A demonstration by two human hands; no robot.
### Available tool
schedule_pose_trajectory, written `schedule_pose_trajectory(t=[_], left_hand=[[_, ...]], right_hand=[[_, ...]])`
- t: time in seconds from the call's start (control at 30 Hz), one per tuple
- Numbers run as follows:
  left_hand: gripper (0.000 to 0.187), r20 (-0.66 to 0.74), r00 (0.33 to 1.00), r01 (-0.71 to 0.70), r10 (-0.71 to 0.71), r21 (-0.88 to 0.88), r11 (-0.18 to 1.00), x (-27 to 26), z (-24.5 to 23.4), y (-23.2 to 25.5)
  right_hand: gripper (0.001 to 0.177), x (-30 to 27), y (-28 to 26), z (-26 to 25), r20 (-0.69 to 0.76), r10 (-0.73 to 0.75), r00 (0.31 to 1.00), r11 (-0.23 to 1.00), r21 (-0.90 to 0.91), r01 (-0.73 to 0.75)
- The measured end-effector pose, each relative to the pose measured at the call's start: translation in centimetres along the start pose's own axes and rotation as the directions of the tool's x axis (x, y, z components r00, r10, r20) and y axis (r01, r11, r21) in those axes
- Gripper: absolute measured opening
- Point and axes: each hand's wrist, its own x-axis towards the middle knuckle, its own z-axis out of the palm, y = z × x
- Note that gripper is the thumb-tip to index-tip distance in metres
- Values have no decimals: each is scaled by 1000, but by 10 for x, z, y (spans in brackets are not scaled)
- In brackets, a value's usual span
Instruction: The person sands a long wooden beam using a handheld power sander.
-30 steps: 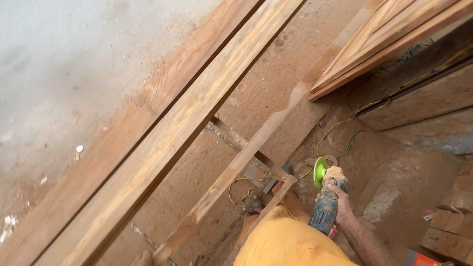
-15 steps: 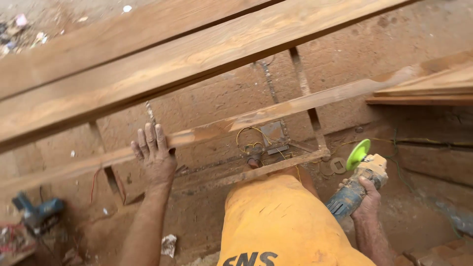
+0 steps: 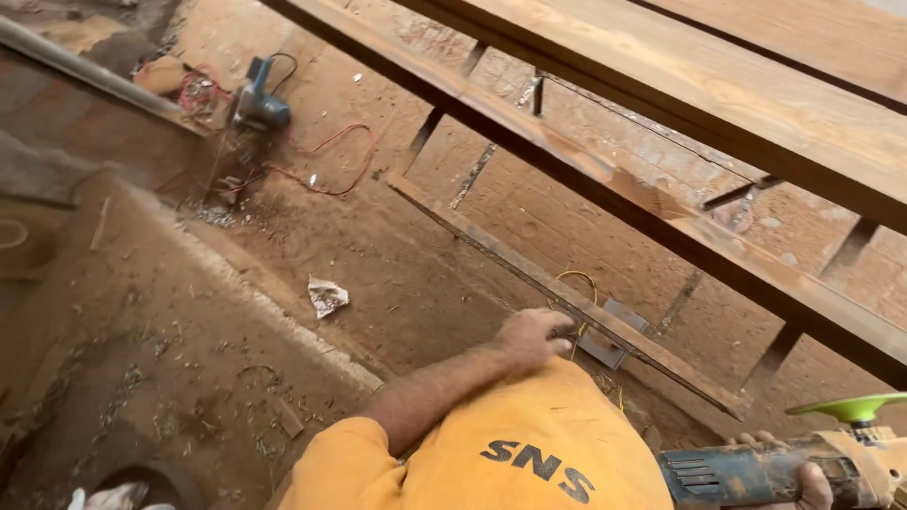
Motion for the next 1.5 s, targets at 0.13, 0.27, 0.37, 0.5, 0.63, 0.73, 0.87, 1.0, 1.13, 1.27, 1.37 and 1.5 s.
schedule_pose_trajectory(t=[0.13, 0.27, 0.37, 0.5, 0.63, 0.73, 0.87, 1.0, 1.13, 1.27, 1.37, 1.5], left_hand=[[69, 113, 958, -259, 264, -62, 964, -6, 36, 29], [93, 184, 925, -260, 332, -331, 907, -22, 45, 51], [99, 211, 922, -137, 325, -607, 783, -44, 30, 51], [98, 50, 939, -186, 340, -759, 624, -52, 12, 22], [116, -171, 946, -320, 273, -602, 731, -35, 3, -27], [123, -251, 953, -262, 169, -403, 877, -2, 3, -81], [107, -264, 964, -128, 45, -306, 944, 15, -42, -137], [105, -57, 997, 20, -43, -360, 933, 19, -118, -193], [117, -189, 979, -158, 81, -440, 884, -14, -195, -223], [117, -388, 904, -394, 178, -599, 697, -32, -238, -244], [110, -494, 855, -511, 156, -751, 418, -77, -293, -244], [95, -430, 897, -440, 97, -860, 259, -93, -340, -276]], right_hand=[[75, -50, -1, 139, 153, -265, 952, 961, -36, 273], [72, -56, 16, 202, 320, -223, 921, 973, 12, 231], [70, -44, 38, 228, 442, -186, 877, 976, -22, 218], [65, -22, 61, 260, 570, 11, 821, 990, -124, 73], [88, -27, 94, 313, 577, 8, 817, 986, -142, 91], [95, -21, 123, 366, 601, -72, 796, 956, -186, 227], [95, -27, 163, 463, 647, -45, 761, 951, -205, 230], [95, -45, 197, 539, 665, -31, 746, 941, -233, 247], [95, -68, 216, 604, 720, 28, 694, 922, -287, 261], [95, -68, 252, 651, 812, 144, 565, 948, -278, 158], [91, -74, 275, 690, 876, 270, 400, 963, -257, -86], [76, -80, 306, 757, 907, 380, 181, 916, -343, -207]])
